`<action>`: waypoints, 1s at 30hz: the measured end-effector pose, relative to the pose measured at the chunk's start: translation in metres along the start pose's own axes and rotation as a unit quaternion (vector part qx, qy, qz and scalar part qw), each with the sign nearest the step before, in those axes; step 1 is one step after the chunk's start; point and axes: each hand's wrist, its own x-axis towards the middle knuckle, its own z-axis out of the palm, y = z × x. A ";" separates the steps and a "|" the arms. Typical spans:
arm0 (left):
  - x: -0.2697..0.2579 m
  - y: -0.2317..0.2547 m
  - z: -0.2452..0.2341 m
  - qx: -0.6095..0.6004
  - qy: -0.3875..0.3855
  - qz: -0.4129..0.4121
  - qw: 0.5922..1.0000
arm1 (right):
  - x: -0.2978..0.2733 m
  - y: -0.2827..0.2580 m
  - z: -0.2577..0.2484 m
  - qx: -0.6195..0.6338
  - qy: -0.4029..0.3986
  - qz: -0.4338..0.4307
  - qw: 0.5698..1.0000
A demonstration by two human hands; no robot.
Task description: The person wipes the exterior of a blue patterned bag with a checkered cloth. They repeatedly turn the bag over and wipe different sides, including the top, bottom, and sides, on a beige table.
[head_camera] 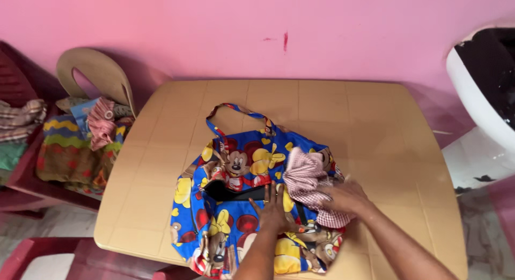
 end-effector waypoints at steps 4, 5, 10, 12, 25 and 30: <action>0.007 0.000 -0.001 -0.003 -0.012 -0.006 1.000 | 0.008 -0.019 0.002 0.026 0.071 -0.013 0.997; 0.007 0.000 0.001 -0.003 -0.014 -0.005 1.000 | 0.010 -0.025 0.017 0.052 0.071 -0.033 0.996; 0.007 -0.001 0.011 0.011 -0.003 -0.003 1.000 | 0.054 -0.007 0.065 -0.042 0.188 -0.028 0.981; 0.011 -0.003 0.012 0.015 0.002 -0.001 1.000 | 0.080 0.027 0.051 -0.019 0.217 0.020 0.976; 0.014 -0.006 0.025 0.006 0.027 0.012 1.000 | 0.154 0.004 0.004 0.036 0.267 0.021 0.963; 0.016 -0.009 0.024 0.002 0.051 0.016 0.999 | 0.176 0.062 -0.038 0.101 0.368 0.122 0.916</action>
